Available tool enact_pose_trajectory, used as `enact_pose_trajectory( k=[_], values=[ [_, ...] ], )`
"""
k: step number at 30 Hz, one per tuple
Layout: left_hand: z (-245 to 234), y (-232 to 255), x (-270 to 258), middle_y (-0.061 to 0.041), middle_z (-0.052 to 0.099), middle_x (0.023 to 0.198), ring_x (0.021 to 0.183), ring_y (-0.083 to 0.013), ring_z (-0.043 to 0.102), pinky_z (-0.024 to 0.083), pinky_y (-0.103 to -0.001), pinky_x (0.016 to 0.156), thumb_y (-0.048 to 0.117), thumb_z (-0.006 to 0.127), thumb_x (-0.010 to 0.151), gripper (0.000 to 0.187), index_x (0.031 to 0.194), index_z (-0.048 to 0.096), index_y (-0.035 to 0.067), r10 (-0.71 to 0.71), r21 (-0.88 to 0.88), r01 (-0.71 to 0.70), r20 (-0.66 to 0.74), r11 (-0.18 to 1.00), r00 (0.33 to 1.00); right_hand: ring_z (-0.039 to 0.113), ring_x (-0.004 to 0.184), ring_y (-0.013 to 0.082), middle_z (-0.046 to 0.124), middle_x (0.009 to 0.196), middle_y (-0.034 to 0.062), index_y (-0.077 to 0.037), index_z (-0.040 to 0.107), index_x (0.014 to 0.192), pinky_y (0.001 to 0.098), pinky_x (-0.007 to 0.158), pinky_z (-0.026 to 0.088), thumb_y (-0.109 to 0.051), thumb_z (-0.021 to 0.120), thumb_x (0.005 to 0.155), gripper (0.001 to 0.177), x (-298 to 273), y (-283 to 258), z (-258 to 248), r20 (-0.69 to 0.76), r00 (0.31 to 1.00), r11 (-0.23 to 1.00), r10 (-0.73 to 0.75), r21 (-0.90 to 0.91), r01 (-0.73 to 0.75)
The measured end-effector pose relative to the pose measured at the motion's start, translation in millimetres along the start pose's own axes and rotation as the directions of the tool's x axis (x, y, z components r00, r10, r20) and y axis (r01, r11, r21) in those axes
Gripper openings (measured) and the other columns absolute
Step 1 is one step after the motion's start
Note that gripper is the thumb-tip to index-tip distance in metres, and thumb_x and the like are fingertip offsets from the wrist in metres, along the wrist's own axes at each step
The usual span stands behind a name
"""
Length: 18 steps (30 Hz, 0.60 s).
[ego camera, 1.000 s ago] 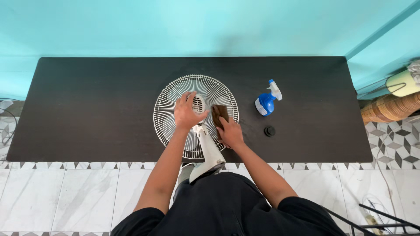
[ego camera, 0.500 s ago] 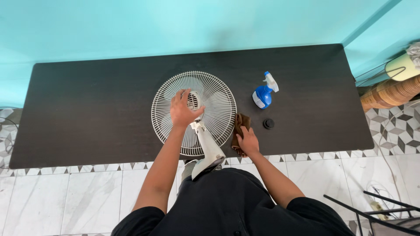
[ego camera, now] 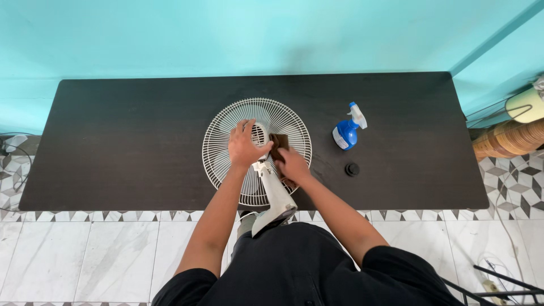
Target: The person cleans a white table fan placed on a dark table using a brown cloth and a blue spray bottle. They wipe the fan's front grille and base, then tilt the fan to clean the underside, and finally wipe the table surface.
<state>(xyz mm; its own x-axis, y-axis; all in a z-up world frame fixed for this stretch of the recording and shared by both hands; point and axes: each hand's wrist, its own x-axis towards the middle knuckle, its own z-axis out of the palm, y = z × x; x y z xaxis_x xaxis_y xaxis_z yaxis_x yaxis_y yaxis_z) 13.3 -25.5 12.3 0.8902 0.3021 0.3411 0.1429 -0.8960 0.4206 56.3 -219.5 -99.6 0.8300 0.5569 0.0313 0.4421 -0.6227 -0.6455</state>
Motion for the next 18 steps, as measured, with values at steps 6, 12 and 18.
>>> enact_pose_trajectory(
  k=[6,12,18],
  values=[
    [-1.7,3.4,0.0,-0.015,0.058,0.134,0.117,-0.0380,0.058,0.056,-0.050,0.091,0.052,0.086,0.064,0.085,0.134,0.063,0.009,0.008,0.019,-0.008,-0.008,1.000,1.000,0.065,0.093,0.0385,0.060,0.105,0.0192,-0.014,0.065,0.129,0.0501,0.078,0.053,-0.028,0.076,0.086,0.047,-15.4,-4.4,-0.1,-0.167,0.982,0.991,-0.087,-0.118,0.068],
    [-2.1,2.2,1.8,-0.016,0.057,0.133,0.117,-0.0379,0.058,0.055,-0.050,0.089,0.053,0.087,0.064,0.086,0.133,0.063,0.008,-0.018,-0.001,0.019,0.053,1.000,0.998,0.061,0.101,0.0372,0.061,0.104,0.0150,-0.016,0.069,0.127,0.0508,0.082,0.048,-0.028,0.073,0.089,0.040,-53.5,34.9,-5.3,-0.252,0.962,0.989,0.102,-0.083,-0.126],
    [1.9,-3.7,-5.6,-0.014,0.060,0.134,0.119,-0.0361,0.060,0.057,-0.048,0.091,0.050,0.089,0.062,0.083,0.131,0.065,0.009,0.025,-0.069,-0.030,-0.070,0.997,0.997,0.056,0.106,0.0352,0.059,0.110,0.0119,-0.023,0.070,0.129,0.0551,0.089,0.042,-0.032,0.072,0.087,0.043,-116.5,76.1,-9.4,-0.310,0.906,0.905,0.288,-0.221,-0.363]
  ],
)
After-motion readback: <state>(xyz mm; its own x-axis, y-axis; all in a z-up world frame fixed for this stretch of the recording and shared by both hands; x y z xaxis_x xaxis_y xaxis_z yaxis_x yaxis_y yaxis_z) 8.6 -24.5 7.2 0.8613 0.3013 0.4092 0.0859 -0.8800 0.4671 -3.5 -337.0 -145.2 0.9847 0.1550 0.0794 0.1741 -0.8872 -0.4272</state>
